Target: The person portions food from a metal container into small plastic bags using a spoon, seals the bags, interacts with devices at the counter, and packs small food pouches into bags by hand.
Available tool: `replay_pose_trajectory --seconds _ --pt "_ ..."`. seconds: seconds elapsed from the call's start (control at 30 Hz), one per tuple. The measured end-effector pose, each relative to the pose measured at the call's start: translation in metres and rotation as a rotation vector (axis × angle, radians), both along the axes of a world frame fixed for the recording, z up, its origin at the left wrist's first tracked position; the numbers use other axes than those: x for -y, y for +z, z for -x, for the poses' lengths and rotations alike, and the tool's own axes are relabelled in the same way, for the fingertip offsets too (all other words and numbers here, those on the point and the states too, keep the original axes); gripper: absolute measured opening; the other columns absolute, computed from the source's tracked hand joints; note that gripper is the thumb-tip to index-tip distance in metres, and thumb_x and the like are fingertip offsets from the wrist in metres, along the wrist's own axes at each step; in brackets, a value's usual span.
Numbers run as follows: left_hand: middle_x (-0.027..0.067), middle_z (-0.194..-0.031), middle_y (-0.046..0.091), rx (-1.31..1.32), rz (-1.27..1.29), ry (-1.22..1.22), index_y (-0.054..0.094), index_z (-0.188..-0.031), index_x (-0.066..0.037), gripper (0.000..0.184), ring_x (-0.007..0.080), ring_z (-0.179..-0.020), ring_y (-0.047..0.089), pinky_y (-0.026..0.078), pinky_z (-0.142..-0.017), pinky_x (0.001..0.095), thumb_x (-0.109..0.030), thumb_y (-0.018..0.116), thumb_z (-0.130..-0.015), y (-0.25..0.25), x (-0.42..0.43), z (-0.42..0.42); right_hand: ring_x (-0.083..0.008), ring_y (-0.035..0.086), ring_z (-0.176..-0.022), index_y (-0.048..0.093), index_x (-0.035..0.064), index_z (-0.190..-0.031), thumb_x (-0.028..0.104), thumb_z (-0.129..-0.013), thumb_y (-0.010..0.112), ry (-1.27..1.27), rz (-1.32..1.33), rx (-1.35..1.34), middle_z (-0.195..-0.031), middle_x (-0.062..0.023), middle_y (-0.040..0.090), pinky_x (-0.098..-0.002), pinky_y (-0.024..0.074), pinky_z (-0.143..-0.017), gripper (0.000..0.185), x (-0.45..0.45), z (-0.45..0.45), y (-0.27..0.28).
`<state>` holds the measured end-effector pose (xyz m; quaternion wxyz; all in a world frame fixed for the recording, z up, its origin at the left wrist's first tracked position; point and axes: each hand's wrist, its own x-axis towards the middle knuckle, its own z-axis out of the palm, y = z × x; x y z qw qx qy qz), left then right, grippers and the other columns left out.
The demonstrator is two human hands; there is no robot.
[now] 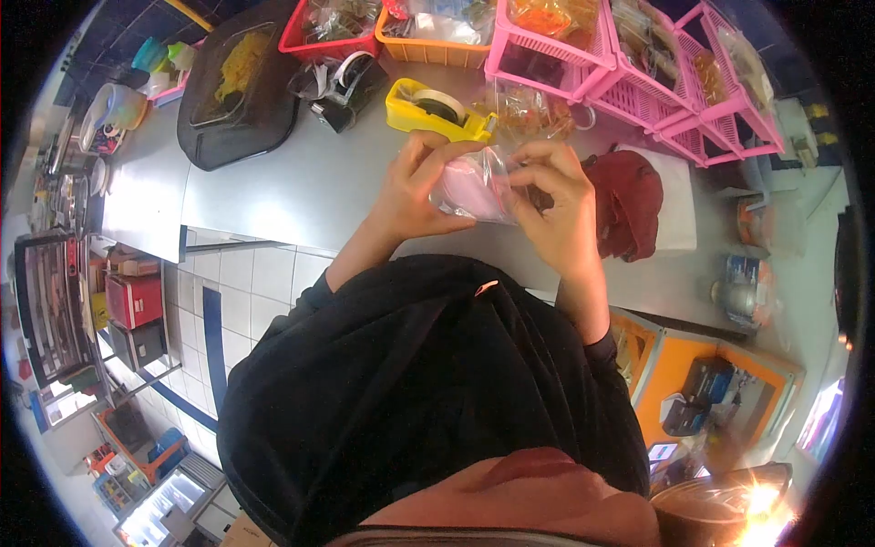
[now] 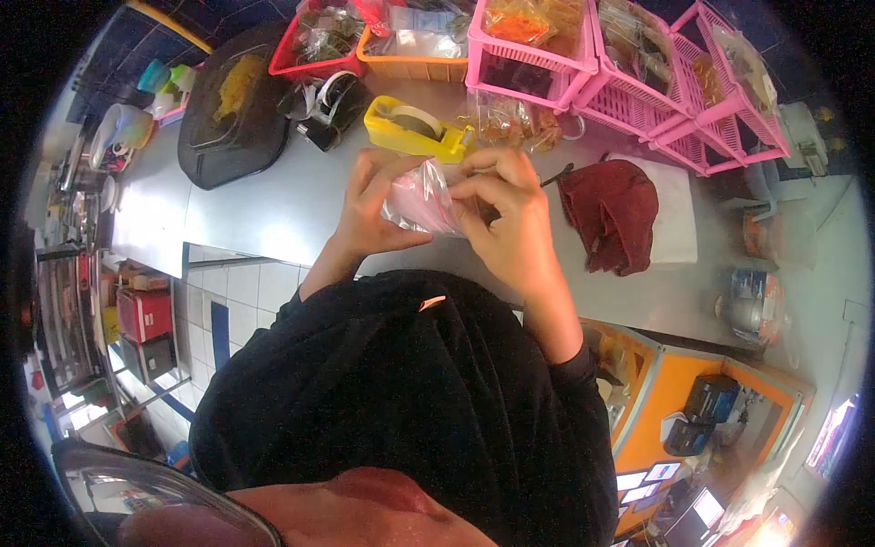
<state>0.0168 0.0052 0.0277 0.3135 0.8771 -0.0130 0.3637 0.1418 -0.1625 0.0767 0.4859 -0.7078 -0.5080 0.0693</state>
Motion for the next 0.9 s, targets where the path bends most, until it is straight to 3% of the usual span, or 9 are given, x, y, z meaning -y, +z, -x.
replay_pose_trajectory --seconds 0.23,0.3,0.33,0.4,0.53,0.6,0.73,0.8,0.9 --pt "0.0101 -0.100 0.049 -0.047 0.059 0.023 0.060 -0.124 -0.011 0.080 0.0267 -0.091 0.056 0.048 -0.080 0.0360 -0.019 0.086 -0.048 0.000 0.001 0.002 -0.0156 0.059 -0.088 0.068 0.0007 -0.086 -0.004 -0.072 0.073 0.089 -0.169 -0.570 -0.096 -0.0066 0.056 -0.0268 0.0471 -0.076 0.015 -0.001 -0.006 -0.010" --pt "0.0103 -0.101 0.049 -0.055 0.067 0.022 0.060 -0.123 -0.011 0.080 0.0267 -0.091 0.056 0.048 -0.080 0.0361 -0.019 0.086 -0.048 0.000 0.000 0.001 -0.0182 0.058 -0.094 0.068 0.0012 -0.088 -0.005 -0.071 0.071 -0.030 -0.031 -0.228 -0.101 -0.0073 0.058 -0.0282 0.0477 -0.078 0.018 -0.001 -0.004 -0.001" --pt "0.0104 -0.101 0.049 -0.058 0.062 0.015 0.059 -0.124 -0.011 0.081 0.0270 -0.092 0.056 0.048 -0.080 0.0363 -0.019 0.086 -0.048 0.000 0.000 0.001 -0.0182 0.058 -0.094 0.068 0.0012 -0.088 -0.005 -0.071 0.071 -0.031 -0.030 -0.229 -0.101 -0.0073 0.058 -0.0282 0.0477 -0.078 0.018 -0.001 -0.004 -0.002" --pt "0.0104 -0.101 0.050 -0.062 0.055 0.008 0.059 -0.124 -0.011 0.081 0.0273 -0.092 0.056 0.048 -0.080 0.0365 -0.019 0.086 -0.048 0.000 0.001 0.001 -0.0201 0.056 -0.101 0.069 0.0014 -0.089 -0.007 -0.070 0.069 0.020 0.012 0.187 -0.106 -0.0076 0.060 -0.0298 0.0492 -0.079 0.021 -0.002 -0.004 -0.006" --pt "0.0103 -0.102 0.050 -0.094 0.039 0.001 0.058 -0.127 -0.013 0.084 0.0282 -0.093 0.056 0.049 -0.081 0.0371 -0.019 0.086 -0.047 -0.002 0.001 0.002 -0.0220 0.054 -0.106 0.069 0.0015 -0.089 -0.008 -0.067 0.067 0.094 0.036 0.179 -0.112 -0.0074 0.060 -0.0300 0.0502 -0.080 0.024 -0.001 -0.006 -0.010" --pt "0.0103 -0.102 0.050 -0.111 0.046 0.001 0.057 -0.127 -0.013 0.085 0.0285 -0.094 0.056 0.049 -0.081 0.0372 -0.019 0.086 -0.047 -0.002 0.000 0.003 -0.0199 0.056 -0.102 0.069 0.0008 -0.089 -0.008 -0.068 0.067 0.068 0.043 -0.236 -0.111 -0.0079 0.059 -0.0273 0.0492 -0.081 0.023 0.000 -0.005 -0.010" --pt "0.0103 -0.102 0.049 -0.140 0.073 0.004 0.057 -0.127 -0.014 0.085 0.0291 -0.094 0.056 0.049 -0.082 0.0381 -0.020 0.086 -0.047 0.000 0.003 0.003 -0.0177 0.057 -0.097 0.067 -0.0008 -0.086 -0.009 -0.071 0.069 0.044 0.031 -0.384 -0.109 -0.0079 0.058 -0.0250 0.0480 -0.081 0.016 0.001 -0.006 -0.016" --pt "0.0106 -0.102 0.049 -0.144 0.075 0.015 0.057 -0.127 -0.014 0.085 0.0295 -0.094 0.055 0.048 -0.082 0.0383 -0.020 0.086 -0.047 0.000 0.002 0.003 -0.0163 0.059 -0.091 0.064 0.0001 -0.087 -0.006 -0.080 0.066 0.102 -0.212 -0.618 -0.104 -0.0077 0.058 -0.0260 0.0483 -0.081 0.010 -0.001 -0.009 -0.022" --pt "0.0113 -0.103 0.049 -0.133 0.073 0.017 0.057 -0.127 -0.013 0.086 0.0298 -0.093 0.056 0.048 -0.082 0.0387 -0.019 0.085 -0.046 -0.003 -0.005 0.005 -0.0171 0.059 -0.086 0.058 0.0034 -0.098 0.001 -0.092 0.058 0.140 -0.316 -0.836 -0.100 -0.0067 0.059 -0.0298 0.0495 -0.081 0.007 0.001 -0.017 -0.031"
